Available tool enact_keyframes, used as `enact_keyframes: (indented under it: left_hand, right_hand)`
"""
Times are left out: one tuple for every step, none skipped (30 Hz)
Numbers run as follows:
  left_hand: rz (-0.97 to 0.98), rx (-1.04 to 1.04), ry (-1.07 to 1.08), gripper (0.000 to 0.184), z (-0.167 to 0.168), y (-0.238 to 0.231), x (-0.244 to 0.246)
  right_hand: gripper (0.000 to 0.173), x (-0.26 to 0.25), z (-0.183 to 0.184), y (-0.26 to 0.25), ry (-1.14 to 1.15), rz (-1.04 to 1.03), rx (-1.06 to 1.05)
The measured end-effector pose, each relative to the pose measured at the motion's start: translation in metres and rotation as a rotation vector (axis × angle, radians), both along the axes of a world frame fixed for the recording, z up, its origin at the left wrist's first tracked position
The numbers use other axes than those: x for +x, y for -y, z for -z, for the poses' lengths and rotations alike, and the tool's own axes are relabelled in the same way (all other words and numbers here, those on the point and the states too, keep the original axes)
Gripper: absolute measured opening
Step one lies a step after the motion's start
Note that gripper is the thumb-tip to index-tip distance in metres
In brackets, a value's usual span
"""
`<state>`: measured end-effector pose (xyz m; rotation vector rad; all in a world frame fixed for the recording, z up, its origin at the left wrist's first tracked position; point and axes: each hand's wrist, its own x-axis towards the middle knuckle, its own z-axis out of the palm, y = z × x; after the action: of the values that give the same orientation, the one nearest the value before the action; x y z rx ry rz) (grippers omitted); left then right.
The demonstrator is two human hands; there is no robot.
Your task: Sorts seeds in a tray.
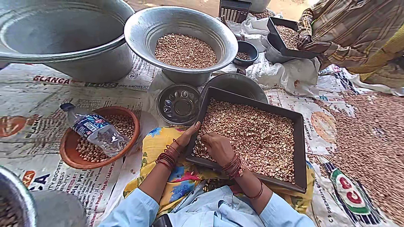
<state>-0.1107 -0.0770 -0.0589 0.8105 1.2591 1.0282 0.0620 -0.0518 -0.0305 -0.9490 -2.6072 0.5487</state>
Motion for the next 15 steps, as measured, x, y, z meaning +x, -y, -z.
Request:
enact_keyframes:
  left_hand:
    - [0.004, 0.006, -0.004, 0.058, 0.002, 0.0, 0.0]
    - [0.007, 0.012, -0.008, 0.059, 0.003, -0.001, 0.0]
    - [0.012, 0.016, -0.007, 0.06, 0.004, -0.001, -0.001]
    - [0.018, 0.016, -0.01, 0.06, 0.005, -0.002, -0.001]
    - [0.016, 0.012, -0.015, 0.06, 0.004, -0.002, -0.001]
    - [0.013, 0.011, -0.022, 0.059, 0.004, -0.002, -0.001]
    - [0.01, 0.007, -0.028, 0.058, 0.002, -0.001, -0.001]
    - [0.003, 0.003, -0.03, 0.057, 0.001, -0.001, -0.001]
    - [-0.003, 0.007, -0.034, 0.055, 0.0, -0.001, 0.0]
    - [-0.008, 0.01, -0.038, 0.055, -0.001, 0.0, 0.0]
    - [-0.02, 0.008, -0.036, 0.055, 0.0, 0.0, 0.001]
    - [-0.032, 0.006, -0.028, 0.054, 0.001, 0.0, 0.002]
    - [-0.045, 0.003, -0.02, 0.054, 0.003, 0.0, 0.002]
    - [-0.062, -0.004, -0.007, 0.054, 0.007, 0.0, 0.002]
    - [-0.072, -0.008, 0.001, 0.055, 0.009, 0.001, 0.002]
  right_hand:
    - [0.018, -0.005, 0.001, 0.0, 0.037, 0.0, 0.026]
    - [0.019, -0.008, 0.0, 0.001, 0.087, -0.001, 0.03]
    - [0.02, -0.011, -0.002, 0.002, 0.137, -0.001, 0.023]
    - [0.021, -0.012, -0.003, 0.002, 0.169, -0.003, 0.023]
    - [0.021, -0.012, -0.004, 0.002, 0.186, -0.004, 0.024]
    - [0.022, -0.012, -0.005, 0.002, 0.204, -0.005, 0.015]
    - [0.022, -0.012, -0.007, 0.002, 0.219, -0.004, 0.001]
    - [0.022, -0.012, -0.007, 0.002, 0.234, -0.004, -0.01]
    - [0.022, -0.012, -0.008, 0.002, 0.254, -0.004, -0.026]
    - [0.023, -0.012, -0.008, 0.001, 0.271, 0.0, -0.035]
    - [0.024, -0.013, -0.009, 0.001, 0.293, 0.006, -0.057]
    - [0.026, -0.013, -0.01, 0.001, 0.311, 0.013, -0.074]
    - [0.028, -0.014, -0.011, 0.001, 0.332, 0.017, -0.107]
    - [0.03, -0.013, -0.014, 0.001, 0.346, 0.017, -0.143]
    - [0.032, -0.012, -0.018, 0.002, 0.342, 0.009, -0.181]
